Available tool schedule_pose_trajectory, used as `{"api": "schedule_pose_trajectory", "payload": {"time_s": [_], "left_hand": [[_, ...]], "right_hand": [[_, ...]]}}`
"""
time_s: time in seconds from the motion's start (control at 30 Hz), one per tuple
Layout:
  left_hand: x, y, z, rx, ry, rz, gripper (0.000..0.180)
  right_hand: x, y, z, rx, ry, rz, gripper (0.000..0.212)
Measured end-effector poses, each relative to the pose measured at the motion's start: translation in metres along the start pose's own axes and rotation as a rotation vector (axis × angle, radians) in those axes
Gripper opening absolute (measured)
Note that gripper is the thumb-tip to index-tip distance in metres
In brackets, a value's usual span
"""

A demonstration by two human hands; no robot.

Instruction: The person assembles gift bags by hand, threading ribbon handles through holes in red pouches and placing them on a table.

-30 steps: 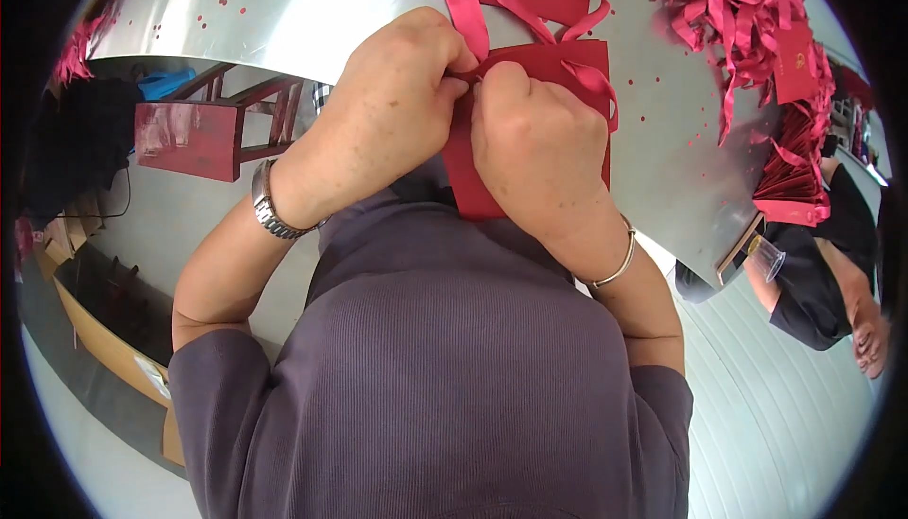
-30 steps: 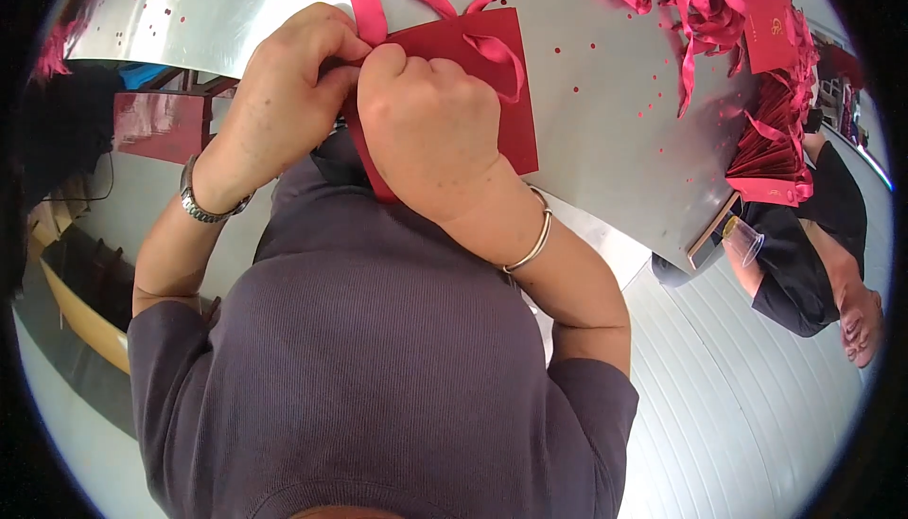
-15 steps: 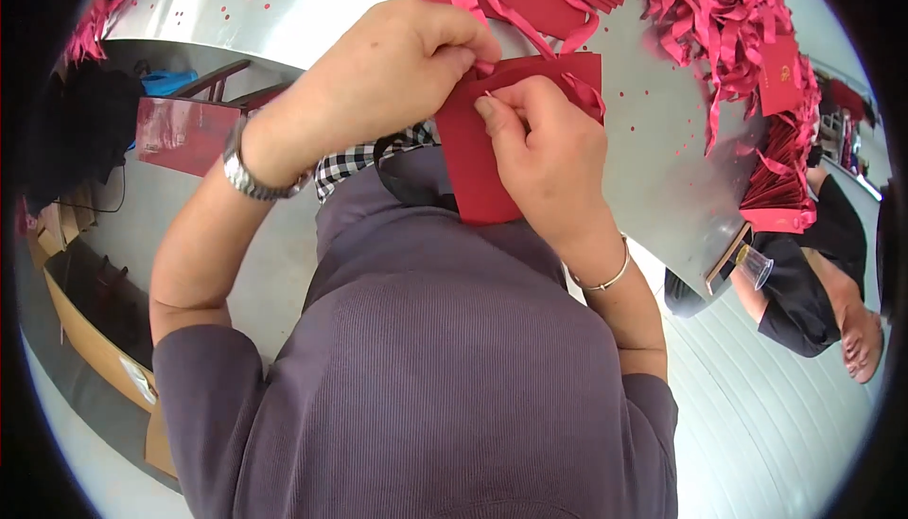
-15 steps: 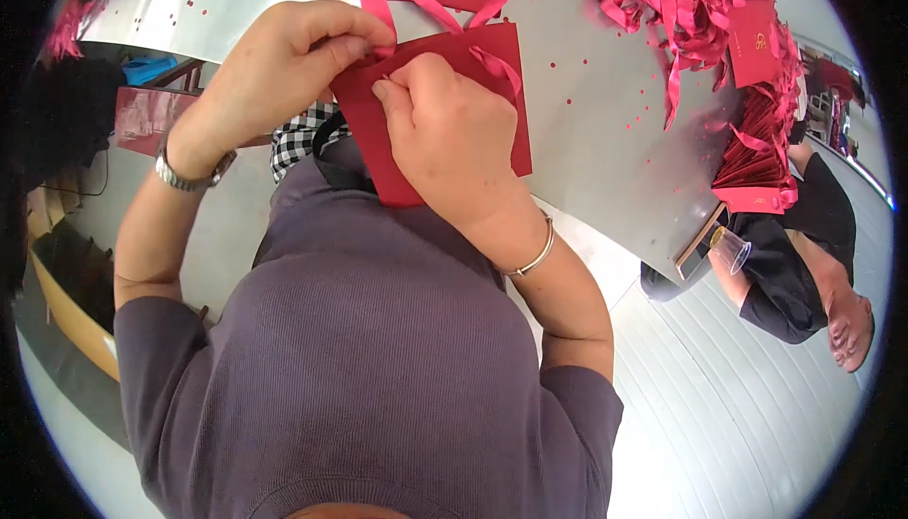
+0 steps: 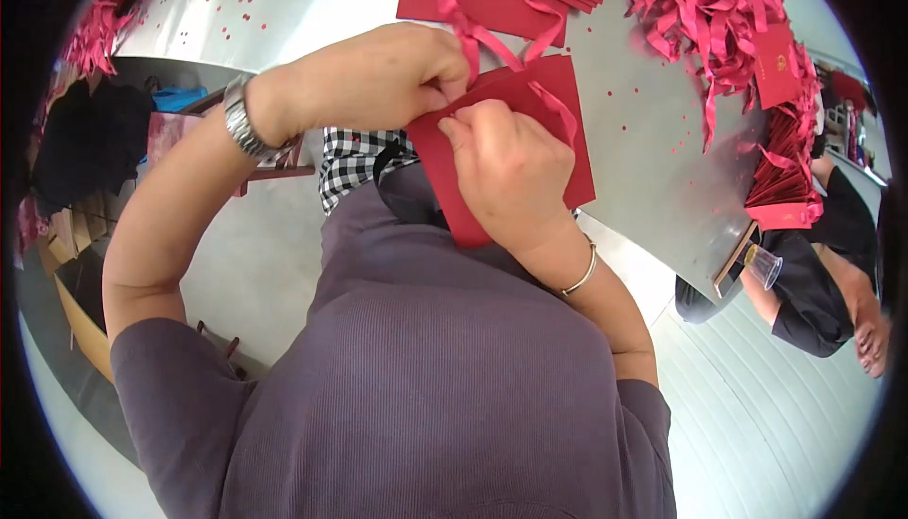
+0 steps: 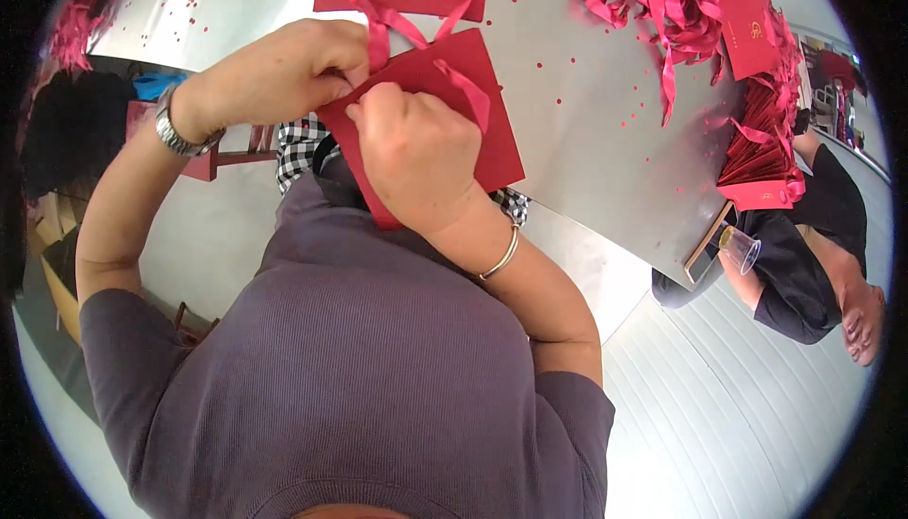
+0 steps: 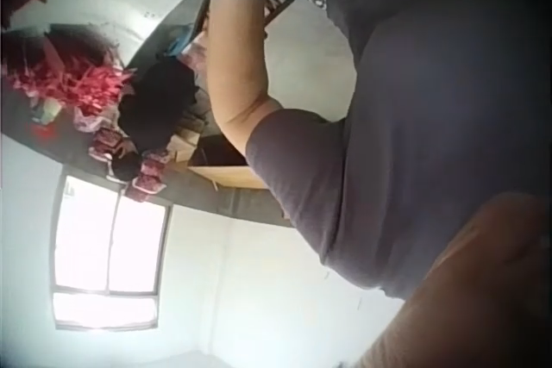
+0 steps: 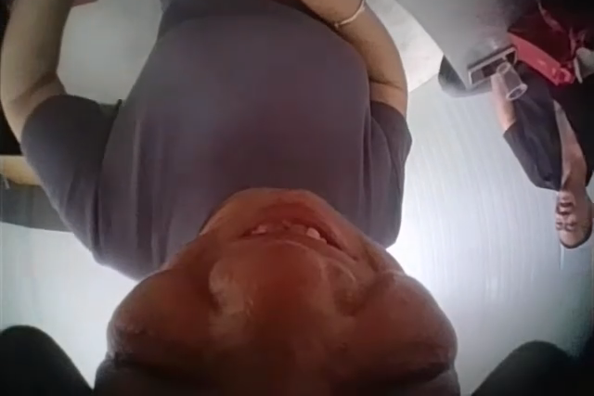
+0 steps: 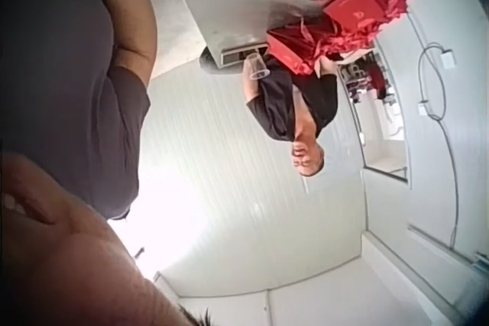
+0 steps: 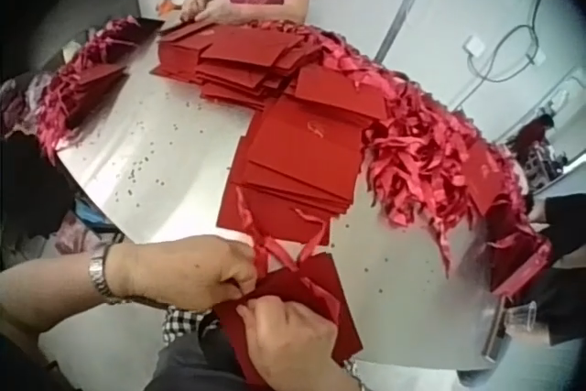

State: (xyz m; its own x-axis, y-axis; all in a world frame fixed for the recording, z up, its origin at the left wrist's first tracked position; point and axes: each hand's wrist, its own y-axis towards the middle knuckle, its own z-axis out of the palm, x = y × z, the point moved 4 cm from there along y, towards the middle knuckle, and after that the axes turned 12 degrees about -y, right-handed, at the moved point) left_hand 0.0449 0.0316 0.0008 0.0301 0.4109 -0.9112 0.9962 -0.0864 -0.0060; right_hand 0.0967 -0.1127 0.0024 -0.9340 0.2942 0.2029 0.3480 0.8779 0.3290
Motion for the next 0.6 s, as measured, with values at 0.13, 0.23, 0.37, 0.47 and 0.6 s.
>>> {"api": "schedule_pose_trajectory", "payload": {"time_s": [0.13, 0.23, 0.37, 0.47, 0.6], "left_hand": [[0.006, -0.01, -0.005, -0.132, -0.045, -0.027, 0.01], [0.006, -0.011, -0.006, -0.189, 0.181, 0.008, 0.011], [0.007, -0.013, -0.008, -0.216, 0.236, -0.022, 0.012], [0.003, -0.014, -0.01, -0.204, 0.232, 0.013, 0.012], [0.004, -0.012, -0.015, -0.237, 0.22, 0.011, 0.013]], "right_hand": [[0.007, 0.011, -0.014, 0.08, 0.159, 0.022, 0.029], [0.011, 0.003, -0.037, 0.027, 0.062, -0.278, 0.047], [-0.008, -0.004, -0.038, -0.126, 0.06, -0.398, 0.046], [-0.032, -0.018, -0.031, -0.044, 0.069, -0.076, 0.072], [-0.056, -0.03, -0.009, 0.089, 0.152, 0.036, 0.102]]}}
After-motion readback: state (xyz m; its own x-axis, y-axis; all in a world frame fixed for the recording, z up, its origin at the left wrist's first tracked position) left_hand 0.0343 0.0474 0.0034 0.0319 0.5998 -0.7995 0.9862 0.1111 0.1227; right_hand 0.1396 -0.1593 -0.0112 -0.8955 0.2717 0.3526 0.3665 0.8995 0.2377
